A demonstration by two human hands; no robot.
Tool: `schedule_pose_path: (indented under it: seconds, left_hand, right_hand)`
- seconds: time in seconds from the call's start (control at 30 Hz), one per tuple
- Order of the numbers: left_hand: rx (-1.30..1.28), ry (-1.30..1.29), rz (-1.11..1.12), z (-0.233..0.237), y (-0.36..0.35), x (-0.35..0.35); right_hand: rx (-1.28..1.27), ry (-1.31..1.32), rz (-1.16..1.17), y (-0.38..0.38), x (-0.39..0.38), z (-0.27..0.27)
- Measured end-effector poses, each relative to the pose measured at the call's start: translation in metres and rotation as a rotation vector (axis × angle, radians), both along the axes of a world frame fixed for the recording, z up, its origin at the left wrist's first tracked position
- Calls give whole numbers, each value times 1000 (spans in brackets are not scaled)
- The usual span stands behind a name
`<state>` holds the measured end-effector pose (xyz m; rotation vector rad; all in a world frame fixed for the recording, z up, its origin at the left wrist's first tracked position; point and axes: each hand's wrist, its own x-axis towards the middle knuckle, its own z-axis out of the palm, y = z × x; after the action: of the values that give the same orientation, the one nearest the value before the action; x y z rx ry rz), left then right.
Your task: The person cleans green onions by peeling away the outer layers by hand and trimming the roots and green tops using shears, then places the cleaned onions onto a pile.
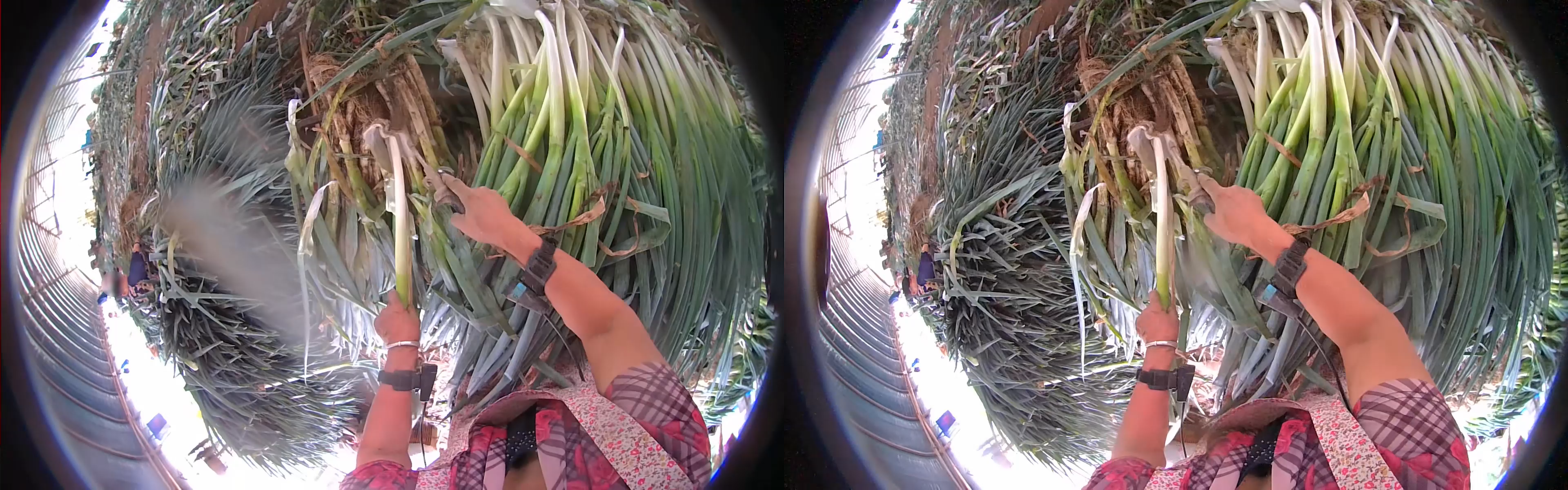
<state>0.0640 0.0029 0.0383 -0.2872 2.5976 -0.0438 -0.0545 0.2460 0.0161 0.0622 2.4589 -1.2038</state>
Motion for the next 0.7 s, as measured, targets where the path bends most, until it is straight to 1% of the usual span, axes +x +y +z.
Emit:
schedule_pose_path:
  seconds: [0.03, 0.1, 0.17, 0.2, 0.23, 0.3, 0.37, 0.4, 0.43, 0.47, 0.5, 0.53, 0.57, 0.63, 0.7]
  left_hand:
    - [-1, 1, 0, 2, -2, 1]
    - [292, 11, 208, 12, -13, 9]
    - [416, 32, 444, 23, -36, 38]
    - [429, 123, 490, 7, -71, 77]
    - [440, 212, 532, -4, -106, 115]
    - [294, 246, 630, 29, -136, 151]
    - [450, 499, 1035, 51, -162, 160]
    - [285, 500, 880, 48, -194, 156]
    - [121, 495, 722, 59, -220, 131]
    - [139, 561, 660, 63, -249, 89]
    - [298, 702, 750, 93, -206, 6]
    - [149, 568, 523, 121, -195, -80]
    - [613, 749, 421, 155, -136, -156]
    - [515, 890, -88, 227, -60, -325]
    - [403, 1061, -498, 311, 25, -439]
  right_hand:
    - [-9, -5, -4, 0, 3, -4]
    - [-21, -7, -12, 0, 9, -2]
    - [-130, -139, 7, 4, 22, 17]
    - [-117, -191, 40, 7, 29, 24]
    - [-124, -188, 25, 10, 35, 27]
    - [-165, -244, 35, 15, 48, 28]
    - [-204, -241, -12, 22, 51, 30]
    - [-225, -236, -39, 26, 53, 30]
    - [-235, -243, -51, 28, 55, 30]
    - [-241, -247, -65, 28, 55, 28]
    - [-244, -249, -74, 29, 56, 26]
    - [-242, -248, -74, 29, 59, 25]
    - [-198, -257, -43, 29, 60, 23]
    - [-149, -269, -12, 24, 62, 16]
    - [-119, -221, 6, 21, 66, 7]
